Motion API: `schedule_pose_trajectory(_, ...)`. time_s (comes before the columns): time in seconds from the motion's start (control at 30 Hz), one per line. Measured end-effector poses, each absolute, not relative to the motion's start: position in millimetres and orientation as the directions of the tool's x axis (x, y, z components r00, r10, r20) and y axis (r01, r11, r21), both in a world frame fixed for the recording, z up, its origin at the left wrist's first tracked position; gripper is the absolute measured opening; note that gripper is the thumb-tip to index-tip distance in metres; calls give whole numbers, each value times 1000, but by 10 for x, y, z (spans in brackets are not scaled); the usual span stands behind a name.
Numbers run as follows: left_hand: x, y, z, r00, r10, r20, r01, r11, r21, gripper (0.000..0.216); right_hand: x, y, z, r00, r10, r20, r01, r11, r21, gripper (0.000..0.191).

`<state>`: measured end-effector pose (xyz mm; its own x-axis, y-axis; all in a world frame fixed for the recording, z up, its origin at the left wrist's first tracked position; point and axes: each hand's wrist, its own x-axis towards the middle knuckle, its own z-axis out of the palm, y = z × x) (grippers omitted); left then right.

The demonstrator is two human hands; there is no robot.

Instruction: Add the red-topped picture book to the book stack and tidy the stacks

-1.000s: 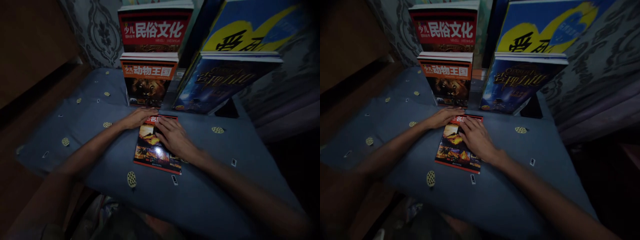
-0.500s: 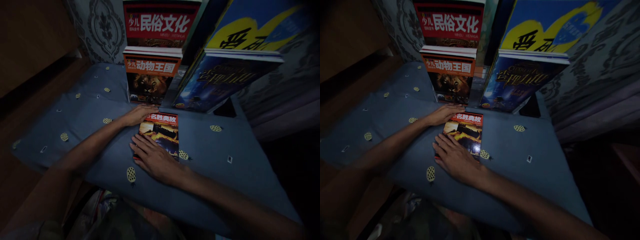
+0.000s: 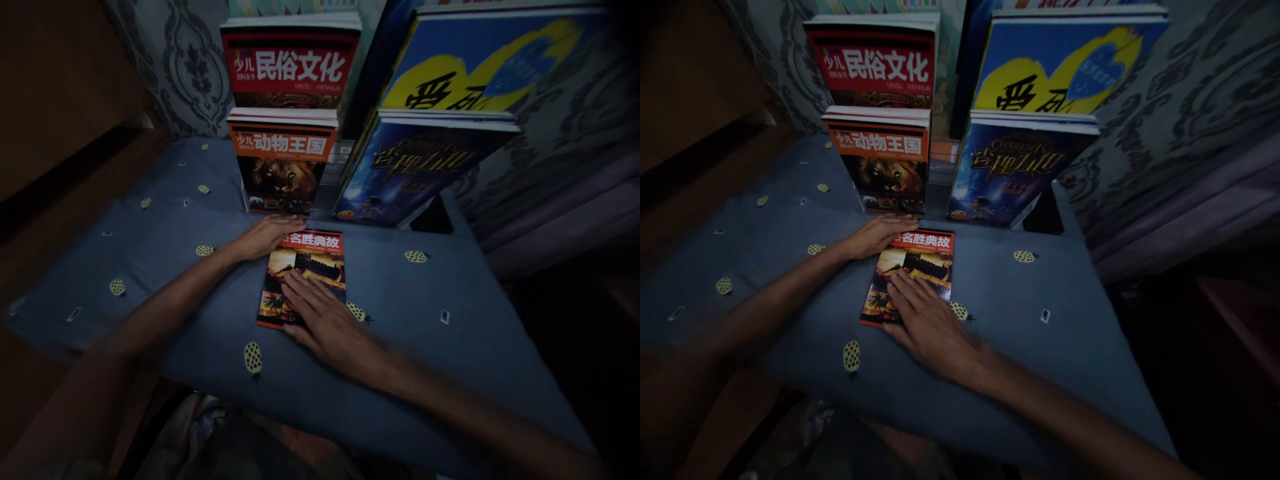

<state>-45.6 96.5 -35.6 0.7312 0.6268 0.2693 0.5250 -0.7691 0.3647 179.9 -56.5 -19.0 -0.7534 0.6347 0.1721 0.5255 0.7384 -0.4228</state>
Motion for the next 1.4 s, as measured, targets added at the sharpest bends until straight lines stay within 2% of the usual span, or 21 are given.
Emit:
schedule_pose_trajectory(0.43, -415, 913, -346, 706, 661, 254, 571, -743, 349, 48, 2078, 332, -337, -576, 799, 171, 710, 593, -378, 67)
schedule_pose_trajectory(0.57, -383, 825, -321, 641, 726, 250, 675, -688, 266, 41, 2083, 328, -368, -543, 816, 198, 739, 576, -349, 66)
schedule_pose_trajectory(0.87, -259, 591, -118, 417, 876, 241, 896, -441, 53, 28, 2131, 33, -417, -447, 864, 230, 818, 499, -286, 70)
schedule_pose_trajectory(0.97, -226, 555, -80, 360, 904, 230, 926, -377, 33, 27, 2143, -135, -437, -460, 854, 242, 809, 516, -283, 71)
schedule_pose_trajectory(1.03, -222, 551, -70, 342, 911, 233, 924, -371, 94, 26, 2139, -226, -449, -467, 849, 248, 801, 525, -287, 70)
schedule_pose_trajectory(1.2, -292, 616, -66, 205, 953, 223, 768, -298, 567, 21, 2121, -306, -478, -473, 840, 266, 790, 538, -293, 69)
schedule_pose_trajectory(1.3, -360, 695, -83, 135, 972, 194, 661, -234, 713, 16, 2125, -293, -498, -472, 829, 300, 774, 553, -308, 70)
schedule_pose_trajectory(1.4, -390, 761, -126, 71, 992, 101, 463, -123, 878, 19, 2137, -286, -500, -473, 825, 311, 764, 559, -321, 72)
